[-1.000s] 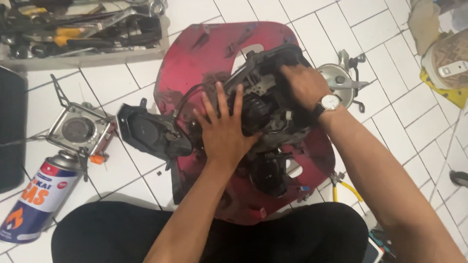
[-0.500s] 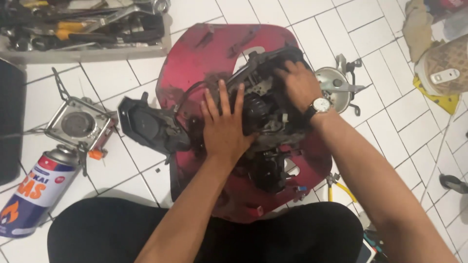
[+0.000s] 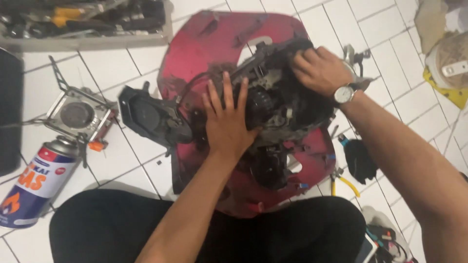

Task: Disassembling and repairing a motorcycle headlight and cowl assembly.

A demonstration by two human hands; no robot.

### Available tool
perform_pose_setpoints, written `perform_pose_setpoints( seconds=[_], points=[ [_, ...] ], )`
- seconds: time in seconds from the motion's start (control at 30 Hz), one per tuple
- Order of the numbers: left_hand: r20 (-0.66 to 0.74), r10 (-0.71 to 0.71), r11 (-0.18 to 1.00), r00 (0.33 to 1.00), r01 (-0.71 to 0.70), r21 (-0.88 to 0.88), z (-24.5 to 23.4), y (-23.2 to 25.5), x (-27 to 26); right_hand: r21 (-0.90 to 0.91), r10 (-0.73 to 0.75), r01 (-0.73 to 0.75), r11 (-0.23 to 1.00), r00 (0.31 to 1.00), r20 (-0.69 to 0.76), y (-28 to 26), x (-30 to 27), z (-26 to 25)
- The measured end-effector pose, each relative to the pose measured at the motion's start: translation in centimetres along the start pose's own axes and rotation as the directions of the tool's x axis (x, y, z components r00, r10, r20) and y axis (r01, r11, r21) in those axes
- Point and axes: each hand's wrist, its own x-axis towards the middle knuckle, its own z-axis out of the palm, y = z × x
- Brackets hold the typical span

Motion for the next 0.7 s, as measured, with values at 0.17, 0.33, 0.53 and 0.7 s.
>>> perform_pose_setpoints(
  seconds=[0.17, 0.33, 0.53, 0.7],
  points=[
    [-0.001, -0.002, 1.0, 1.0, 0.002, 0.02, -0.1, 0.1, 0.0, 0.052, 0.227, -0.258, 0.965, 0.915, 0.333, -3.2, -3.2, -1.7],
    [0.0, 0.013, 0.999, 1.0, -0.013, 0.03, 0.1, 0.4, -0.9, 0.27, 0.251, -0.744, 0.611, 0.506, 0.825, -2.5, -4.2, -6.2],
    [-0.127, 0.032, 0.999, 0.991, -0.033, -0.002, 1.1, 0.3, -0.9, 0.529, 0.499, -0.847, -0.048, 0.438, 0.747, -4.2, -8.0, -7.9],
    [0.089, -0.046, 0.997, 0.995, 0.039, 0.071, -0.6, 1.3, -1.3, 0.576, 0.391, -0.509, 0.64, 0.861, 0.325, -12.2, -9.6, -8.4]
  ],
)
